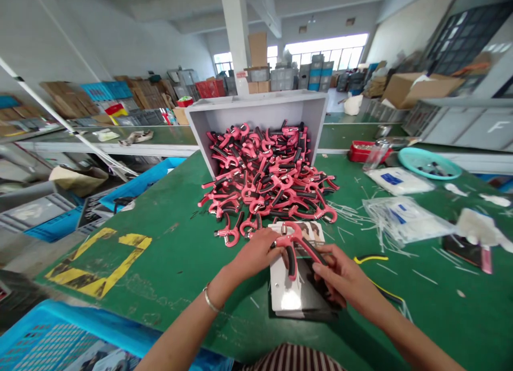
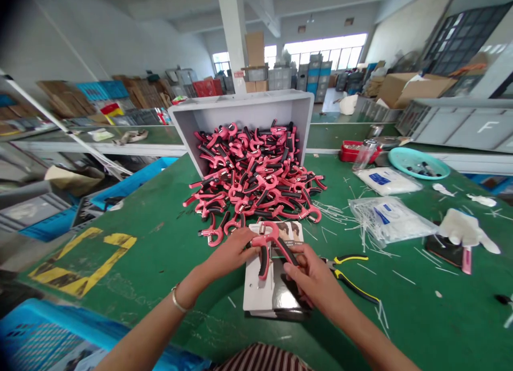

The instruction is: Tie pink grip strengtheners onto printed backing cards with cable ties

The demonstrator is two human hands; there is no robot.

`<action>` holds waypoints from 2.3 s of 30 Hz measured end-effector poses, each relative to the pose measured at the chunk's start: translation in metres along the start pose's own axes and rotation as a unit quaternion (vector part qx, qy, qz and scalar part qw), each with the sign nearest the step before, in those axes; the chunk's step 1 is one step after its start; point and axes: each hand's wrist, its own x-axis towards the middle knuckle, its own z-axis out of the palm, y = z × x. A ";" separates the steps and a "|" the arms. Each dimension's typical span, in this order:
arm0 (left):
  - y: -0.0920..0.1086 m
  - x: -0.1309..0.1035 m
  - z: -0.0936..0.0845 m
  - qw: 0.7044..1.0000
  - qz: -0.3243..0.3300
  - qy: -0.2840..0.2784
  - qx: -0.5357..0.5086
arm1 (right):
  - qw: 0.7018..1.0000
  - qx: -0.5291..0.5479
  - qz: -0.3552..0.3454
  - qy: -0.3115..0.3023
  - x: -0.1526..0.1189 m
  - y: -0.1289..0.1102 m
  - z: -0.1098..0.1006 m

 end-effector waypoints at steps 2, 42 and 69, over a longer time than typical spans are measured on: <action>0.000 -0.008 0.003 1.000 0.010 -0.020 0.005 | 0.992 -0.124 -0.022 0.024 -0.010 0.008 -0.002; 0.009 0.007 0.048 0.963 -0.015 0.120 -0.242 | 0.953 -0.225 -0.186 0.081 0.025 0.014 0.026; 0.017 -0.004 0.022 0.967 -0.038 0.102 -0.229 | 0.968 -0.159 -0.184 0.056 0.038 0.010 0.026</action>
